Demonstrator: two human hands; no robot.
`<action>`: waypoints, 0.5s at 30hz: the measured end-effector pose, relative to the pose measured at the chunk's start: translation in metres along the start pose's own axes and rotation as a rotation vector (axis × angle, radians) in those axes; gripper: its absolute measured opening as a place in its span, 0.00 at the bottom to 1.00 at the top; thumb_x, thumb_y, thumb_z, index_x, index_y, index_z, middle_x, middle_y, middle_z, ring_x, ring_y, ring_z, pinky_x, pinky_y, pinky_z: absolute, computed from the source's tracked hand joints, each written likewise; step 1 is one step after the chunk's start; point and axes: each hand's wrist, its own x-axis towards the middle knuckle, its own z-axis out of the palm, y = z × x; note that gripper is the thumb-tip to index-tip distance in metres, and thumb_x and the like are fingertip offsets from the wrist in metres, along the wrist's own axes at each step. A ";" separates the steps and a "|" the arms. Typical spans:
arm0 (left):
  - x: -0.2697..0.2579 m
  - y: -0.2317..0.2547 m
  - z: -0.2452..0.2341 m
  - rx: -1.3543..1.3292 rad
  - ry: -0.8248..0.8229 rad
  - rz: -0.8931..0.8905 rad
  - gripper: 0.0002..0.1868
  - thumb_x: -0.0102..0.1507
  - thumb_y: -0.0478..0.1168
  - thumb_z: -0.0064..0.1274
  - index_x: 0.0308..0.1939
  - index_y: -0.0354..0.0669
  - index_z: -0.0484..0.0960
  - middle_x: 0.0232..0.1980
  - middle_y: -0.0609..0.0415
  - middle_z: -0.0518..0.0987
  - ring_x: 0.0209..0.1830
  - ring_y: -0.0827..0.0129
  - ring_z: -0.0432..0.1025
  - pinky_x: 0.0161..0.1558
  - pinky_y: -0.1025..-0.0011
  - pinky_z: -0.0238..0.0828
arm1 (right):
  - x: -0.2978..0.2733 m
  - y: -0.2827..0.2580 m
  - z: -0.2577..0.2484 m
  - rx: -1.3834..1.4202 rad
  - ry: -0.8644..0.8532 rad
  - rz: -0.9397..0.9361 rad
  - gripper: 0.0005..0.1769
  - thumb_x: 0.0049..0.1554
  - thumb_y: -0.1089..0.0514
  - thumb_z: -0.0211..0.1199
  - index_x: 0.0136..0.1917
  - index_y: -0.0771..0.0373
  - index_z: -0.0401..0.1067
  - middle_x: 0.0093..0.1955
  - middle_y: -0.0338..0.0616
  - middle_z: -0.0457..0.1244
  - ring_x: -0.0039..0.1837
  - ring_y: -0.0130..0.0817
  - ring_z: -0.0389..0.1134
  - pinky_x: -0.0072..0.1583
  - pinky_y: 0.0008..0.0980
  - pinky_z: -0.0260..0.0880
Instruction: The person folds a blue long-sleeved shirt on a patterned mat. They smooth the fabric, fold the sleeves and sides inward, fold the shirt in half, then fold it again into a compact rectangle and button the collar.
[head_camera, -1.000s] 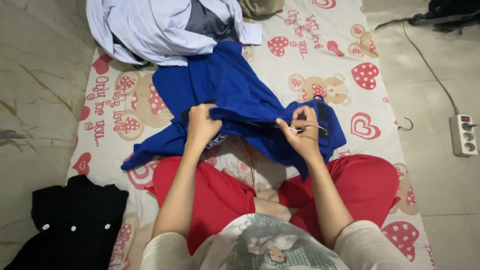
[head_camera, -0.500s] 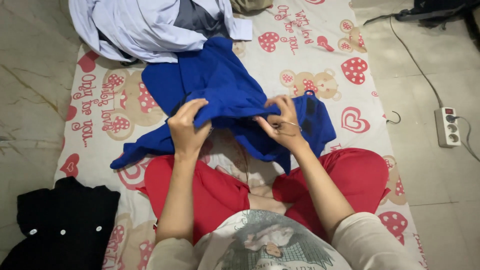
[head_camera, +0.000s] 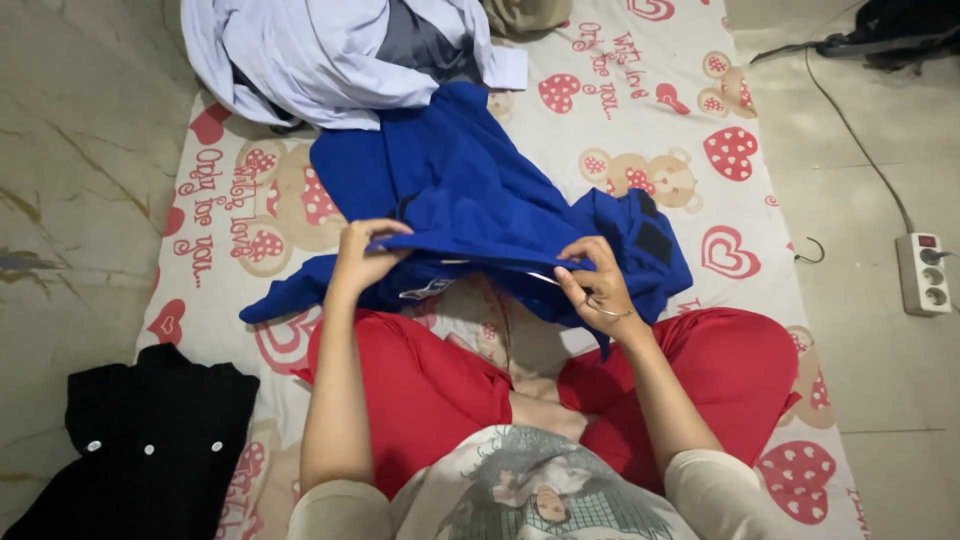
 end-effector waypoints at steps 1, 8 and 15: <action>-0.004 -0.010 0.001 0.000 0.000 -0.002 0.14 0.51 0.31 0.65 0.40 0.49 0.90 0.39 0.46 0.86 0.45 0.49 0.81 0.44 0.59 0.77 | 0.003 -0.003 0.000 0.000 -0.001 0.001 0.24 0.62 0.61 0.63 0.23 0.61 0.69 0.48 0.46 0.66 0.52 0.49 0.66 0.54 0.41 0.68; -0.047 0.006 0.034 0.116 0.412 -0.195 0.11 0.54 0.38 0.66 0.41 0.48 0.87 0.35 0.46 0.84 0.40 0.48 0.80 0.43 0.56 0.79 | 0.007 -0.003 0.014 0.092 -0.111 0.251 0.29 0.69 0.58 0.52 0.25 0.63 0.67 0.55 0.49 0.67 0.55 0.54 0.70 0.58 0.46 0.69; -0.030 0.040 0.088 -0.309 0.788 -0.187 0.32 0.51 0.39 0.77 0.55 0.35 0.79 0.51 0.30 0.76 0.50 0.28 0.75 0.49 0.45 0.79 | 0.018 -0.023 0.014 0.106 -0.318 0.328 0.17 0.70 0.57 0.49 0.46 0.62 0.77 0.54 0.55 0.67 0.74 0.59 0.60 0.73 0.57 0.57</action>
